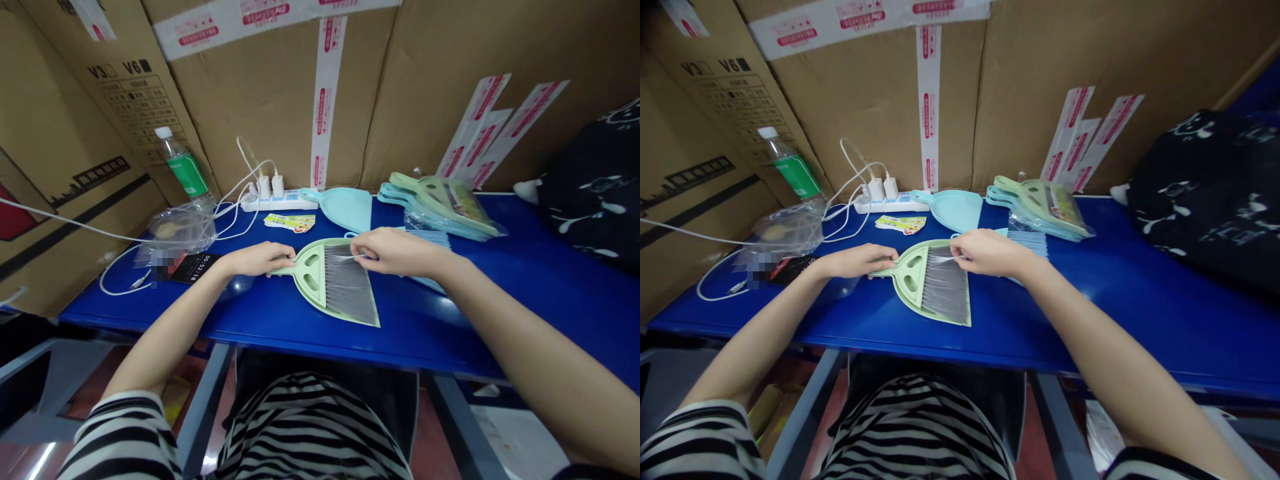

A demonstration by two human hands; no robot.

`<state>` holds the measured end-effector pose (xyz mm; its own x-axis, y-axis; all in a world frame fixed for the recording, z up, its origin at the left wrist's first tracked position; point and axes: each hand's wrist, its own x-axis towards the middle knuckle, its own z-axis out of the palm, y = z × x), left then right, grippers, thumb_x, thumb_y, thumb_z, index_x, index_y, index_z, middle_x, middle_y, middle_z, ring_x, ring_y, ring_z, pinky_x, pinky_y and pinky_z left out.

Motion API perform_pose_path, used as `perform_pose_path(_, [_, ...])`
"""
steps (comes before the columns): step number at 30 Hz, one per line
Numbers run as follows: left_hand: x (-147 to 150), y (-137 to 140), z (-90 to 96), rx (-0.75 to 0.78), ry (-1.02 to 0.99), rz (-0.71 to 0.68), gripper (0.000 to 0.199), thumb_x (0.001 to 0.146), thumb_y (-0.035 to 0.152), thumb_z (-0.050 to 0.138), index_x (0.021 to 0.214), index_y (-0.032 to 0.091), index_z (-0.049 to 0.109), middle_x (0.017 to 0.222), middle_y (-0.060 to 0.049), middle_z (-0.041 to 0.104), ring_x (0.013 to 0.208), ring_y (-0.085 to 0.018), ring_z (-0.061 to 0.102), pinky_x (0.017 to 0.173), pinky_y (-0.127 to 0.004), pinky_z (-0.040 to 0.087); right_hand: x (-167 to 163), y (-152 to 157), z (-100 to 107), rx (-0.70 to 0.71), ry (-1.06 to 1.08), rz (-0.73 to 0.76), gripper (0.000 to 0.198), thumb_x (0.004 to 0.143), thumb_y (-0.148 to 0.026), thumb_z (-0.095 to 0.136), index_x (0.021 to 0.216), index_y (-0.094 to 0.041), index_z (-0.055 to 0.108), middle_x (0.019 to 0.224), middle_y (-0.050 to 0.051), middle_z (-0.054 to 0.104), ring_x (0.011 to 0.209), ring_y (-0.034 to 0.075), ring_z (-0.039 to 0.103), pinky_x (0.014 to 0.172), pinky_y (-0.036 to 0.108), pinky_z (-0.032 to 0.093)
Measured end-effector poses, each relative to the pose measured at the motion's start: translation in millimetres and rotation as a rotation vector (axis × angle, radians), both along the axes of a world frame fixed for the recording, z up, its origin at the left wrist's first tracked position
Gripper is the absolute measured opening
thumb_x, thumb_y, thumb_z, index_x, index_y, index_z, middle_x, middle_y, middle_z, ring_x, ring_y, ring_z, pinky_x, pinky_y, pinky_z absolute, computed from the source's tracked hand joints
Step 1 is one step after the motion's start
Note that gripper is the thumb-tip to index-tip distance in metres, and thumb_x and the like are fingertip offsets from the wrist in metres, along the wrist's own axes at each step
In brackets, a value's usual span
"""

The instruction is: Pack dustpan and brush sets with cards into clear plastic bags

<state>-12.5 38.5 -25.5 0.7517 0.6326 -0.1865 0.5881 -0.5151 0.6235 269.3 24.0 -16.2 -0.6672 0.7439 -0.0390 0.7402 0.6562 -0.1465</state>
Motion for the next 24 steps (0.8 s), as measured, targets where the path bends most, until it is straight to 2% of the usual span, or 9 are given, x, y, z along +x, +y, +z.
perform_pose_path(3, [1, 0, 0.1, -0.007, -0.006, -0.006, 0.024, 0.093, 0.038, 0.044, 0.081, 0.019, 0.052, 0.064, 0.005, 0.049, 0.05, -0.008, 0.048, 0.055, -0.021, 0.04, 8, 2, 4, 0.091, 0.02, -0.041, 0.012, 0.081, -0.02, 0.045, 0.072, -0.022, 0.053, 0.061, 0.0, 0.052, 0.052, 0.014, 0.043, 0.054, 0.028, 0.029])
perform_pose_path(6, [0, -1, -0.6, 0.0, -0.008, -0.004, 0.024, 0.093, 0.037, 0.045, 0.081, 0.019, 0.053, 0.064, 0.005, 0.049, 0.051, -0.008, 0.048, 0.054, -0.021, 0.039, 15, 6, 5, 0.12, 0.041, -0.08, 0.015, 0.082, -0.022, 0.044, 0.075, -0.022, 0.056, 0.06, 0.0, 0.052, 0.053, 0.014, 0.045, 0.054, 0.029, 0.029])
perform_pose_path(8, [0, -1, -1.4, -0.001, -0.012, -0.004, 0.024, 0.094, 0.037, 0.045, 0.081, 0.019, 0.053, 0.064, 0.005, 0.049, 0.051, -0.008, 0.048, 0.054, -0.021, 0.039, 16, 8, 3, 0.074, 0.042, -0.073, 0.014, 0.083, -0.025, 0.047, 0.076, -0.022, 0.059, 0.059, 0.0, 0.053, 0.053, 0.015, 0.046, 0.054, 0.028, 0.03])
perform_pose_path(11, [-1, 0, -2.3, -0.005, -0.017, 0.002, 0.025, 0.094, 0.039, 0.046, 0.081, 0.019, 0.053, 0.065, 0.005, 0.05, 0.052, -0.008, 0.048, 0.054, -0.021, 0.039, 10, 7, 0, -0.068, 0.019, -0.033, 0.012, 0.082, -0.03, 0.055, 0.083, -0.021, 0.063, 0.058, -0.001, 0.053, 0.054, 0.015, 0.049, 0.054, 0.028, 0.032])
perform_pose_path(13, [-1, 0, -2.4, -0.002, -0.012, 0.009, 0.026, 0.094, 0.039, 0.046, 0.081, 0.019, 0.054, 0.065, 0.005, 0.05, 0.052, -0.008, 0.049, 0.055, -0.021, 0.039, 4, 5, -2, -0.12, 0.01, -0.025, 0.01, 0.082, -0.027, 0.055, 0.084, -0.02, 0.062, 0.057, -0.002, 0.052, 0.053, 0.014, 0.048, 0.054, 0.027, 0.032])
perform_pose_path(18, [-1, 0, -1.3, 0.001, -0.009, 0.0, 0.025, 0.094, 0.038, 0.045, 0.081, 0.019, 0.053, 0.065, 0.005, 0.05, 0.052, -0.009, 0.049, 0.055, -0.021, 0.039, -5, -1, 1, -0.13, 0.058, -0.012, 0.01, 0.08, -0.016, 0.05, 0.072, -0.021, 0.053, 0.054, -0.005, 0.045, 0.049, 0.012, 0.041, 0.055, 0.027, 0.031])
perform_pose_path(24, [-1, 0, -0.9, -0.02, -0.004, -0.001, 0.028, 0.094, 0.042, 0.046, 0.081, 0.019, 0.052, 0.066, 0.004, 0.05, 0.053, -0.009, 0.049, 0.055, -0.021, 0.039, 3, 1, 2, -0.13, 0.272, 0.06, 0.011, 0.08, -0.024, 0.048, 0.072, -0.021, 0.054, 0.053, -0.007, 0.04, 0.048, 0.01, 0.037, 0.055, 0.026, 0.031])
